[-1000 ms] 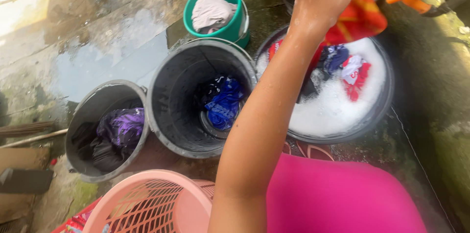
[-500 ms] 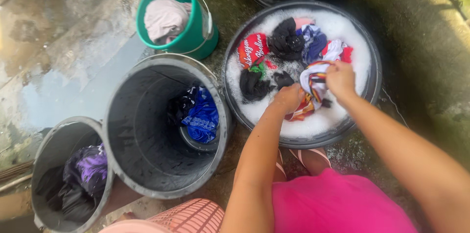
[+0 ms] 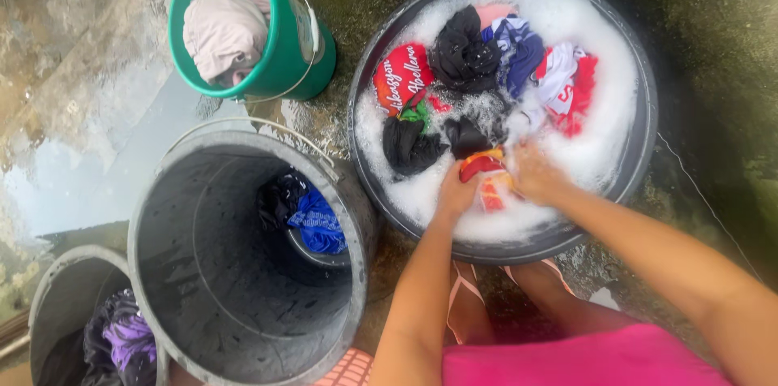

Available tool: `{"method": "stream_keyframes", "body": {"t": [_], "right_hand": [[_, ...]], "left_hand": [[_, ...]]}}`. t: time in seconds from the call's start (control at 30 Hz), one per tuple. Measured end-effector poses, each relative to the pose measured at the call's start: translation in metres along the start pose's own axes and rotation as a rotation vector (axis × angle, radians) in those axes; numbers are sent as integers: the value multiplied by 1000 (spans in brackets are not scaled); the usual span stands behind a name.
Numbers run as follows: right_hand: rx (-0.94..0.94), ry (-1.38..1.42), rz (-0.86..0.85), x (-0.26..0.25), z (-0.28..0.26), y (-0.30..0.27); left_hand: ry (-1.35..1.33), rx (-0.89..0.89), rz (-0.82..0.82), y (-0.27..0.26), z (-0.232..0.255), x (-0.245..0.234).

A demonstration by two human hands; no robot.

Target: The person washes several items of clothing by hand in a large basin of soapy water, scrubbing them individually and moving them between buckets.

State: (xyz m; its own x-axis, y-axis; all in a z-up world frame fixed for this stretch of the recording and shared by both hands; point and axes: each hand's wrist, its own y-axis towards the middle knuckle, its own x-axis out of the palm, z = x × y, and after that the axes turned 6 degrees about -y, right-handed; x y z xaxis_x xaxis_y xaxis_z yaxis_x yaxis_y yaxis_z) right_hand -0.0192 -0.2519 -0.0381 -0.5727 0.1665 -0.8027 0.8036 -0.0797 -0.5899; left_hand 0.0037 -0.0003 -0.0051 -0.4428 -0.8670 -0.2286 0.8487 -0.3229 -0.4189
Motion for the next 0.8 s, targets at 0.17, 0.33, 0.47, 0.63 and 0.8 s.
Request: {"method": "stream_keyframes", "body": {"t": [0.17, 0.33, 0.47, 0.63, 0.8], "right_hand": [[198, 227, 108, -32, -36, -33], [-36, 817, 760, -85, -89, -124], [-195, 726, 901, -115, -118, -170], [-197, 573, 921, -120, -82, -122], [-51, 279, 648, -77, -44, -92]], "left_hand": [[-692, -82, -64, -23, 36, 15], [-1236, -257, -221, -30, 98, 19], [-1384, -319, -126, -22, 92, 44], [-1332, -170, -6, -17, 75, 47], [-228, 237, 100, -42, 80, 19]]}}
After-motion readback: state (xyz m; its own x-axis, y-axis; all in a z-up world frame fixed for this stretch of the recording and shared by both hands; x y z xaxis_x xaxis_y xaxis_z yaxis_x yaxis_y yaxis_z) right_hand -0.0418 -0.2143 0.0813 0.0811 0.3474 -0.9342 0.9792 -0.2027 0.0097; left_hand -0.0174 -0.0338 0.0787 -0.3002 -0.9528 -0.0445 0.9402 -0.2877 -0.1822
